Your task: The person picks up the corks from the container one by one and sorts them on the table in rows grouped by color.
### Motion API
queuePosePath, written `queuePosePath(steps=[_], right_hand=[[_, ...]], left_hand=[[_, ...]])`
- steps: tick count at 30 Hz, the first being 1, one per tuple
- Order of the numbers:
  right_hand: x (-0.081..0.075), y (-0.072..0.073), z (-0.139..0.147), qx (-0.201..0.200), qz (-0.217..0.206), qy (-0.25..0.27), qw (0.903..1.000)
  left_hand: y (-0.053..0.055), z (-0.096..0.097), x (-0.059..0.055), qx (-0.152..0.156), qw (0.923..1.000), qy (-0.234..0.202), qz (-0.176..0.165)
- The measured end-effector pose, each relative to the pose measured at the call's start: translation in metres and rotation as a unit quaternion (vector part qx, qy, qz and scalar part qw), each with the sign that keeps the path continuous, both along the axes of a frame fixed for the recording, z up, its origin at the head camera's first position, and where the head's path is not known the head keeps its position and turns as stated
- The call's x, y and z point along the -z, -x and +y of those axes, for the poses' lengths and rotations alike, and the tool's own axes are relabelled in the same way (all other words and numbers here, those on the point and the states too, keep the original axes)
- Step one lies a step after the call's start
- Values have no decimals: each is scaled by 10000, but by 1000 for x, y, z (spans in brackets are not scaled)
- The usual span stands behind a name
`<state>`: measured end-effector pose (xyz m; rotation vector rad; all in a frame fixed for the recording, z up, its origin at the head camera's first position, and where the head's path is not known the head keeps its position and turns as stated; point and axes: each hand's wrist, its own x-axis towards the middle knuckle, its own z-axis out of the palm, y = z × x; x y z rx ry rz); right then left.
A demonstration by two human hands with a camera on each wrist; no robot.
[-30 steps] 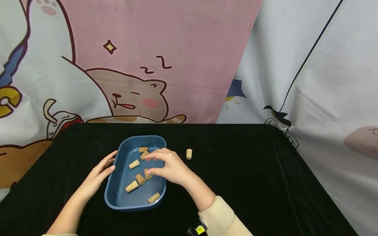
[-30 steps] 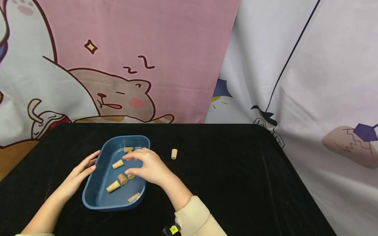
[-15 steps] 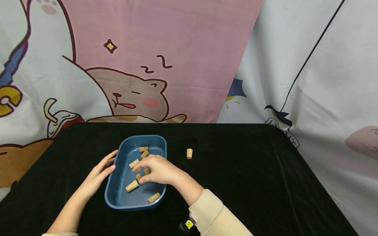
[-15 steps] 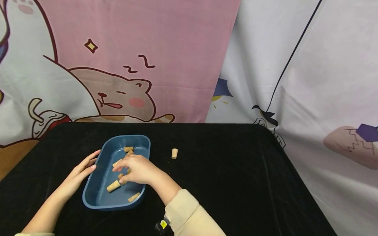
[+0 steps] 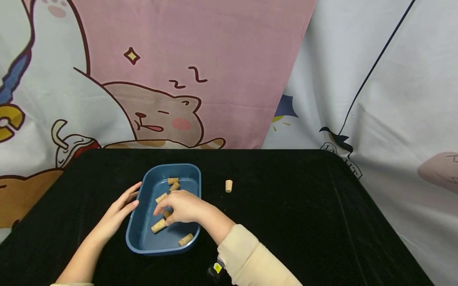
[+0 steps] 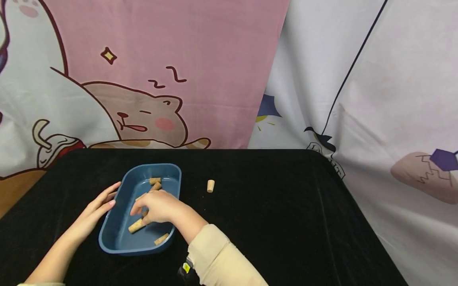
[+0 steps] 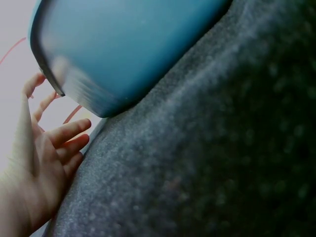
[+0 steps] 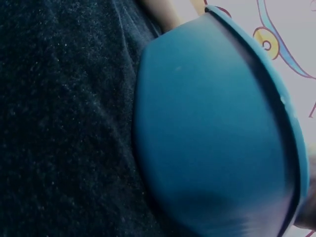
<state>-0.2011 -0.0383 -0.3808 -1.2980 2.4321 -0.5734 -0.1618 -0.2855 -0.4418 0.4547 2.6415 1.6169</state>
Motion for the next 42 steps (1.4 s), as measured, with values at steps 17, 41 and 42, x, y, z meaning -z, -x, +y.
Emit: queuePosePath(steps=[17,41,42], right_hand=[[5,-1,-9,109,228,-618,9978],[4,0,-7,14,272,-241,9993],[4,0,-6,-4,270,-161,9995]], left_hand=[[0,1,-1,-16,9999,100,77],[-1,0,1,-2,10000,-42,13],[0,0,1,5,10000,-39,20]])
